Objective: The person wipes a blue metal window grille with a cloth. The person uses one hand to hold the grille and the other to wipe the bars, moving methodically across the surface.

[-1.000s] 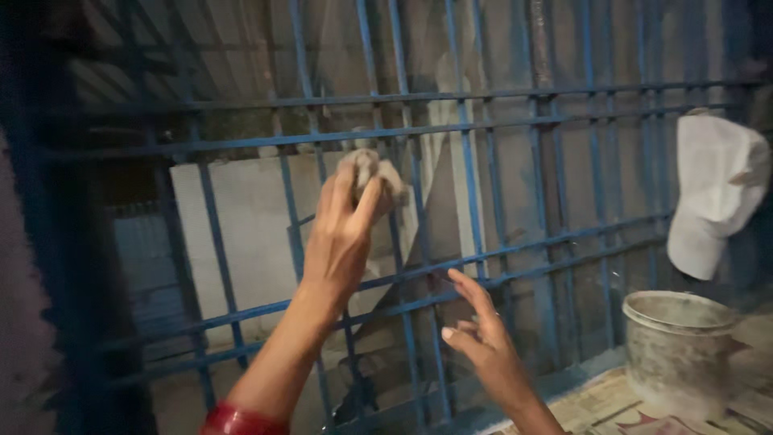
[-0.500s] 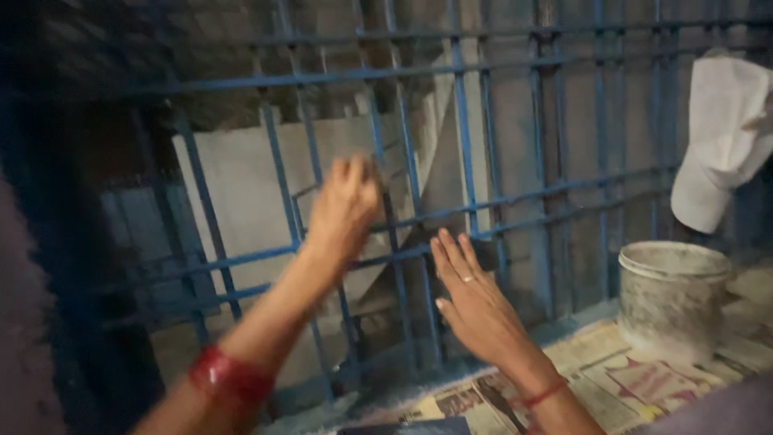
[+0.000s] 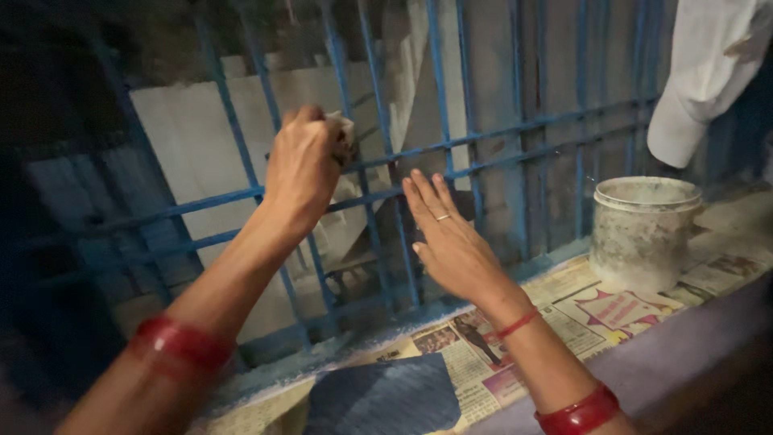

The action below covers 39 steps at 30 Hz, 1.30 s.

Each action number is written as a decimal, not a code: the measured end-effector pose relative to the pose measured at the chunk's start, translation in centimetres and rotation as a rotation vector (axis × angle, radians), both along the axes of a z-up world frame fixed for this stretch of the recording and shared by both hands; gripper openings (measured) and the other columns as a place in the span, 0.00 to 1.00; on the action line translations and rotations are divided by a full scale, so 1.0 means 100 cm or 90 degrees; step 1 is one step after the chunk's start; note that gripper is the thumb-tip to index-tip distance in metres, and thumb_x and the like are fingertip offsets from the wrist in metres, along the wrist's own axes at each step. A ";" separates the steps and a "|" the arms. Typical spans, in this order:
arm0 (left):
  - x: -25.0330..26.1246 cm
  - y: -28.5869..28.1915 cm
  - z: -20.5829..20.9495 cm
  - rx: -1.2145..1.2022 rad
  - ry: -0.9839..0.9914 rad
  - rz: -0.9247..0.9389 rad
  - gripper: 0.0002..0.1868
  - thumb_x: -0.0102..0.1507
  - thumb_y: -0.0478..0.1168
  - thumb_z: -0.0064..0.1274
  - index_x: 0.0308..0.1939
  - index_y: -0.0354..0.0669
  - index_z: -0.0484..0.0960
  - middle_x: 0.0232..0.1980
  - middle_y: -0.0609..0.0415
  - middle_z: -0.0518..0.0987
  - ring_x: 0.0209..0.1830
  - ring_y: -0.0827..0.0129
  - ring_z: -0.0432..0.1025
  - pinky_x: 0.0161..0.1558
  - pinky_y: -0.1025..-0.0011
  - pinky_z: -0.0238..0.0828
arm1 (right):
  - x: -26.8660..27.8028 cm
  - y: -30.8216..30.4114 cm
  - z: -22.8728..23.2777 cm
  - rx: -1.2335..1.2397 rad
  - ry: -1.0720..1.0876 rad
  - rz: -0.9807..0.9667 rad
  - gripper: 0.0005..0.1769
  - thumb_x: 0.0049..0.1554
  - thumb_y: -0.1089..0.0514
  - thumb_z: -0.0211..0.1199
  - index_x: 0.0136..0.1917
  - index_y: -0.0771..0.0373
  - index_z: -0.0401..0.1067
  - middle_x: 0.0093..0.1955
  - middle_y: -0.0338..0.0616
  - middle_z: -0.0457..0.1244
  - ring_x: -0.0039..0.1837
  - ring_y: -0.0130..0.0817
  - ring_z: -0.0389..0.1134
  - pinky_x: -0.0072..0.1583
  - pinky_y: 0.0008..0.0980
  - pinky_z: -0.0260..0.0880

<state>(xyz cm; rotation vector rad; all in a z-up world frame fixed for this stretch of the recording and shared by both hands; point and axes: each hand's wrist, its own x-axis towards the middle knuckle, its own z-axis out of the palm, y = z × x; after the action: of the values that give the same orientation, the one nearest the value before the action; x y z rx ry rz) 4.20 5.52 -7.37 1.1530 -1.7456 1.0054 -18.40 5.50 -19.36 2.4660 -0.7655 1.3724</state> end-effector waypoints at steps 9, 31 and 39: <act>-0.012 -0.001 0.074 -0.303 -0.097 0.065 0.18 0.50 0.20 0.50 0.42 0.33 0.83 0.55 0.42 0.75 0.53 0.42 0.71 0.42 0.60 0.77 | 0.001 0.001 0.005 0.048 0.000 -0.018 0.51 0.52 0.64 0.61 0.82 0.58 0.37 0.86 0.48 0.34 0.85 0.51 0.31 0.76 0.45 0.46; -0.010 0.005 0.019 -0.006 -0.110 0.119 0.14 0.58 0.23 0.51 0.47 0.33 0.81 0.55 0.41 0.74 0.53 0.49 0.73 0.48 0.62 0.78 | 0.005 0.004 0.011 0.072 0.000 -0.043 0.53 0.51 0.64 0.62 0.84 0.56 0.39 0.85 0.47 0.35 0.85 0.49 0.31 0.76 0.45 0.48; 0.025 0.083 -0.028 -0.249 -0.180 -0.088 0.17 0.60 0.23 0.51 0.53 0.32 0.79 0.61 0.38 0.74 0.62 0.46 0.70 0.61 0.57 0.73 | 0.003 0.010 0.012 0.130 0.007 -0.051 0.55 0.51 0.63 0.62 0.84 0.52 0.38 0.89 0.40 0.33 0.85 0.43 0.30 0.75 0.45 0.49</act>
<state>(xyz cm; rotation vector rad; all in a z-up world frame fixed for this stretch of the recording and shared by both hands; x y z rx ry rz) 6.66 13.78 -10.20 0.6595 -1.7124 1.3991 -18.12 6.46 -18.14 2.5594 -1.0374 1.3100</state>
